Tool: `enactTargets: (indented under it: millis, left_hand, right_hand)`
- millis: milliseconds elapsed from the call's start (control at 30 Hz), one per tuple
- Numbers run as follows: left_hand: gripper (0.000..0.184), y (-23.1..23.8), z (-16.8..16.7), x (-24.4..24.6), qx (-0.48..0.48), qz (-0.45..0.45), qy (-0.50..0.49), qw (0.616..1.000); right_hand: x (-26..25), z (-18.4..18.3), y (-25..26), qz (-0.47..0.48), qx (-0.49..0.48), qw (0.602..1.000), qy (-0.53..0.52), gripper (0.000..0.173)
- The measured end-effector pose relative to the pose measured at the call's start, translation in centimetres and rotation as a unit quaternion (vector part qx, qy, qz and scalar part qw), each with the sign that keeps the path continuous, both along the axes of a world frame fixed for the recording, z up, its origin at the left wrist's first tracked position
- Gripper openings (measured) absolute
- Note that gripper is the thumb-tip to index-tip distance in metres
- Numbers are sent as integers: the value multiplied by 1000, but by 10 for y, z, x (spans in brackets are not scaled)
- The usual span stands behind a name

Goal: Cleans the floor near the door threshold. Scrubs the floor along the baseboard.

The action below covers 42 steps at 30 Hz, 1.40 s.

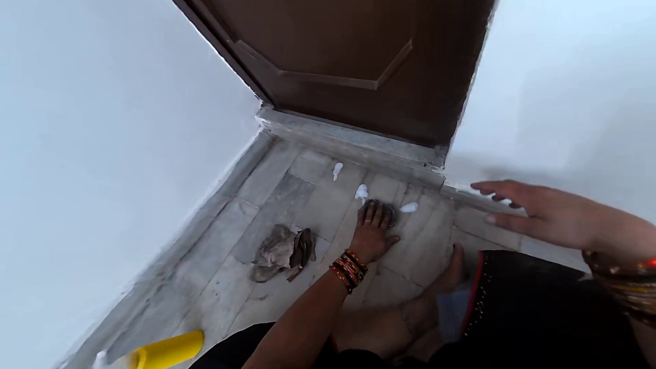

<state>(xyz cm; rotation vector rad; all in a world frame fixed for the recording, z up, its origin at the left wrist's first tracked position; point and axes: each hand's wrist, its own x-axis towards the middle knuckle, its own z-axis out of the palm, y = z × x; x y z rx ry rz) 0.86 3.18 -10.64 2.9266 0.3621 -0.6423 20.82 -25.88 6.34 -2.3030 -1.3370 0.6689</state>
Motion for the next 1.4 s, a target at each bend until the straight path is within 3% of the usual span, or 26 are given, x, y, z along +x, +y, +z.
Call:
enactTargets:
  millis: [233,500,733,900,967,1067,1400]
  left_hand:
    - [85,70,-13,4,43,70,-37,996]
    - [64,128,-37,40,-2,80,-239,968]
    - [54,225,-14,52,74,149,-145,975]
    - [52,258,8,86,-60,299,-129,944]
    - [51,252,2,100,-95,327,-152,928]
    - [49,220,-12,104,-73,286,-174,940]
    - [46,24,-19,111,-189,132,-184,955]
  right_hand:
    - [-22,-3,21,103,5,994,47,65]
    - [-18,-18,29,108,-55,989,79,68]
    - [-19,-21,39,117,-54,987,92,64]
    - [-21,-19,48,139,-50,982,120,60]
    - [-19,-18,49,132,-67,982,120,61]
    - [-18,-15,49,122,-78,983,110,62]
    - [-10,-7,46,89,-62,984,143,56]
